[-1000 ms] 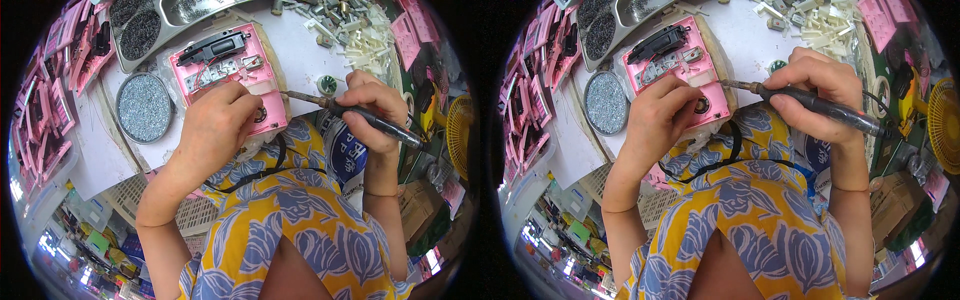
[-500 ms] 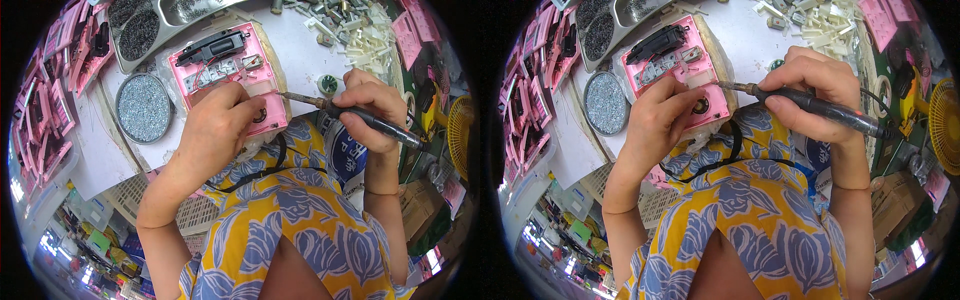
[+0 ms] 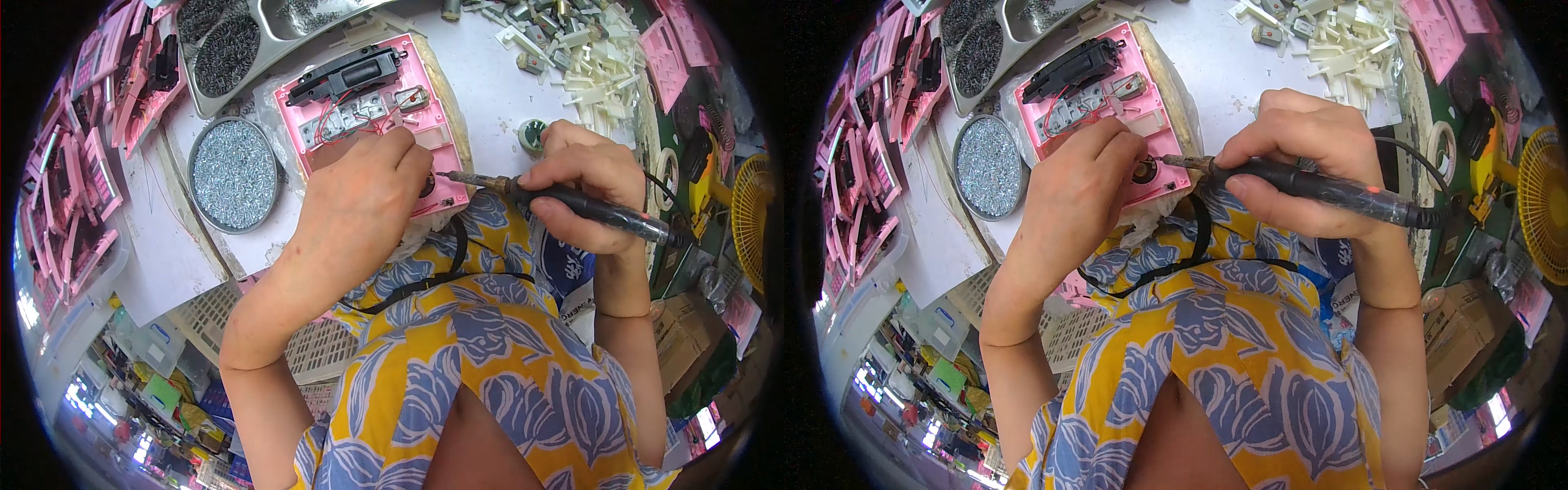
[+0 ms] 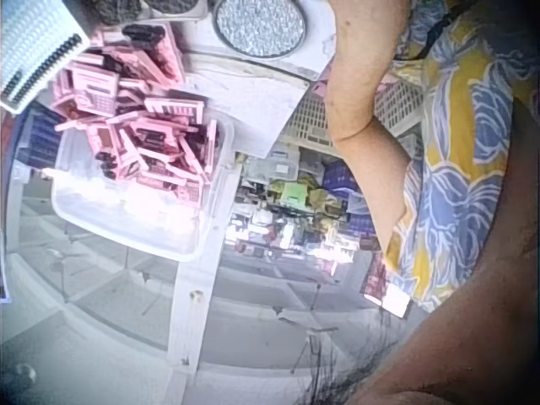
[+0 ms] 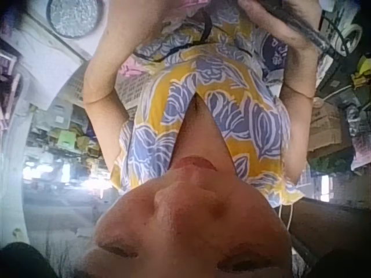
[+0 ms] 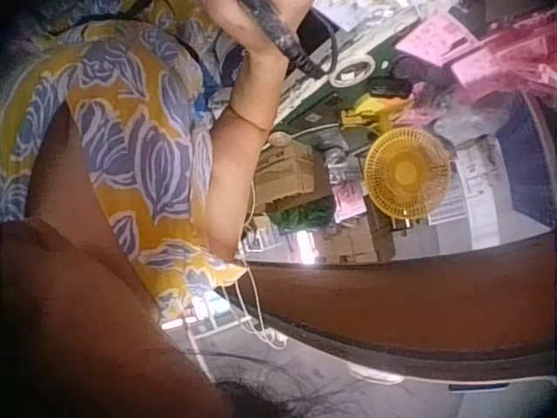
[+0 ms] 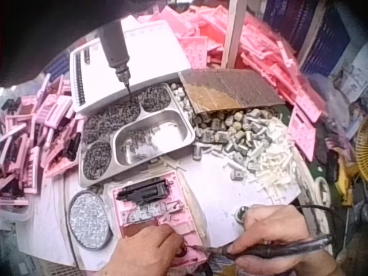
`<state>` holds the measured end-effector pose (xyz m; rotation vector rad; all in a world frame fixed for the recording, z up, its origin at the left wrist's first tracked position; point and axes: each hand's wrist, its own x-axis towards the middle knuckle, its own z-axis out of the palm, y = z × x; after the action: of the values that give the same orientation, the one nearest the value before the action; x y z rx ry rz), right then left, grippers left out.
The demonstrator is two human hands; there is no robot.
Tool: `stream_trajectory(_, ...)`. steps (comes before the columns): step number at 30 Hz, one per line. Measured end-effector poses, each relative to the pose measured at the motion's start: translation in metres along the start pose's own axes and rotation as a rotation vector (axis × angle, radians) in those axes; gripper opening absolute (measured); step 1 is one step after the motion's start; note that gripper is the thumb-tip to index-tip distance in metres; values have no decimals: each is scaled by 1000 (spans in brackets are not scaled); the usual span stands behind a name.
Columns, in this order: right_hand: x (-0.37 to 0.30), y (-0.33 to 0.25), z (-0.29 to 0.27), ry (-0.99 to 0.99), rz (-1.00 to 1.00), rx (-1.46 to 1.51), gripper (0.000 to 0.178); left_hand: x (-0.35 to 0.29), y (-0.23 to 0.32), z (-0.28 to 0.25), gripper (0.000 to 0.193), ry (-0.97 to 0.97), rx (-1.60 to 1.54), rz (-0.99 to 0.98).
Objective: Assembling internal components, soldering wires, and fastening the casing of pink toy calculators at a workbench.
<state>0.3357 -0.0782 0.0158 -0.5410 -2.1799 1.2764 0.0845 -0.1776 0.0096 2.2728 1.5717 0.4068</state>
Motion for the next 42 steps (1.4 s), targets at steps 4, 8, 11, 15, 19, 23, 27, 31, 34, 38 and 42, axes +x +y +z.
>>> stream_trajectory(4,1,-2,0,-35,36,-13,20,4,3,-6,25,-60,69,28)
stream_trajectory(8,3,-3,1,-46,38,-12,20,5,4,-7,28,-77,78,28)
stream_trajectory(11,5,-3,2,-57,36,-27,19,7,5,-9,26,-83,67,33)
stream_trajectory(15,6,-3,1,-70,40,-37,19,10,6,-11,22,-104,83,47)
stream_trajectory(19,6,-4,3,-62,58,-41,20,14,6,-13,19,-136,80,53)
stream_trajectory(23,5,-4,7,-33,57,-46,23,17,8,-16,20,-167,78,63)
stream_trajectory(27,9,-8,2,-78,9,-72,20,16,7,-18,20,-170,99,84)
stream_trajectory(31,-22,-11,-35,85,127,51,22,21,7,-16,19,-172,86,83)
stream_trajectory(34,-73,5,-92,441,138,126,20,13,7,-18,22,-236,84,19)
stream_trajectory(38,-135,2,-173,1145,316,-331,12,17,2,-11,21,-193,92,11)
stream_trajectory(42,-151,-6,-194,1343,241,-496,10,23,16,-12,14,-161,134,27)
